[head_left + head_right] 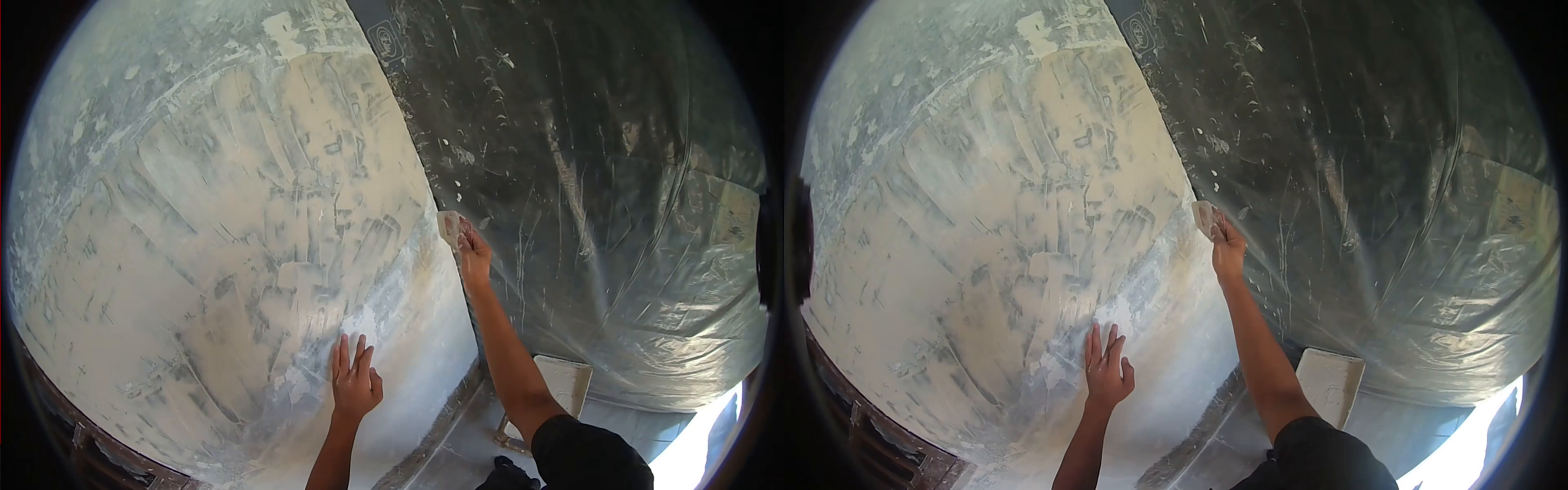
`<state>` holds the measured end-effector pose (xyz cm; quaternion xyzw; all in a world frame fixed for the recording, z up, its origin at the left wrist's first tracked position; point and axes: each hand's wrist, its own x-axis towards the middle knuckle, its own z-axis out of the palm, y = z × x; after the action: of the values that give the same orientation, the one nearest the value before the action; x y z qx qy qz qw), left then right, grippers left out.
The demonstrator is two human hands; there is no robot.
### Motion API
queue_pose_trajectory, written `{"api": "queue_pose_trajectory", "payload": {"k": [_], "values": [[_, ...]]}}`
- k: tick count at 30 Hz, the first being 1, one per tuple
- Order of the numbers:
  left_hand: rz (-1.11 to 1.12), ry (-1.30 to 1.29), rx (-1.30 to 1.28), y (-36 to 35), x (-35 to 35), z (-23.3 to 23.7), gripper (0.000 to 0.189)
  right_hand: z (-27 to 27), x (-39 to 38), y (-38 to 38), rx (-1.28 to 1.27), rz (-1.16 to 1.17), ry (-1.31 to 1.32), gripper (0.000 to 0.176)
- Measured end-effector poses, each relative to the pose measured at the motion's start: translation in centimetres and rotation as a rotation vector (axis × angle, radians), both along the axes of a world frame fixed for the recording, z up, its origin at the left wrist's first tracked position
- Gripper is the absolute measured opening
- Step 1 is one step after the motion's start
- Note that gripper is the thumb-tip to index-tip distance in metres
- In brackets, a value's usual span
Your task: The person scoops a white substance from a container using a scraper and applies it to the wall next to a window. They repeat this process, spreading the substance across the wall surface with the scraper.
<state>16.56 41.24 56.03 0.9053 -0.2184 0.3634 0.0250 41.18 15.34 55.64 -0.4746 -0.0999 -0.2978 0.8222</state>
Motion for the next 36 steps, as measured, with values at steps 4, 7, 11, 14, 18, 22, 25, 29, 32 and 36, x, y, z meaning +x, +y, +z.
{"api": "queue_pose_trajectory", "payload": {"k": [4, 7, 11, 14, 18, 22, 25, 29, 32, 36], "values": [[0.079, -0.058, 0.097, 3.0, 1.1, -1.6, 0.035, 0.1, 0.5, 6.8, -0.312, -0.297, -0.008, 0.042], [0.098, -0.133, 0.261, 2.9, 1.2, -1.9, 0.033, -3.7, -5.6, 12.8, -0.408, -0.406, -0.035, 0.051], [0.096, -0.102, 0.373, 3.1, 1.6, -1.9, 0.033, -5.1, -8.2, 11.3, -0.198, -0.208, -0.113, 0.048], [0.122, -0.077, 0.366, 2.9, 1.4, -2.0, 0.033, -2.7, -0.8, 7.5, -0.006, -0.309, -0.083, 0.045], [0.153, -0.111, 0.39, 3.0, 1.8, -2.2, 0.033, -3.4, 3.3, 9.1, -0.191, -0.323, -0.036, 0.054], [0.155, -0.106, 0.393, 2.9, 1.7, -2.0, 0.033, -6.1, -4.5, 11.0, -0.296, -0.269, -0.071, 0.055], [0.15, -0.108, 0.39, 2.9, 1.8, -2.3, 0.033, -4.0, -5.4, 8.0, -0.041, -0.085, -0.036, 0.052], [0.163, -0.112, 0.405, 2.7, 1.8, -1.9, 0.033, 2.8, 2.8, 5.3, -0.128, -0.349, -0.058, 0.052], [0.166, -0.125, 0.406, 2.7, 1.8, -2.2, 0.034, 2.3, 3.0, 9.0, -0.215, -0.342, -0.094, 0.055], [0.161, -0.114, 0.401, 2.6, 2.0, -2.0, 0.034, 2.3, -0.6, 8.1, -0.114, -0.226, -0.145, 0.055]]}}
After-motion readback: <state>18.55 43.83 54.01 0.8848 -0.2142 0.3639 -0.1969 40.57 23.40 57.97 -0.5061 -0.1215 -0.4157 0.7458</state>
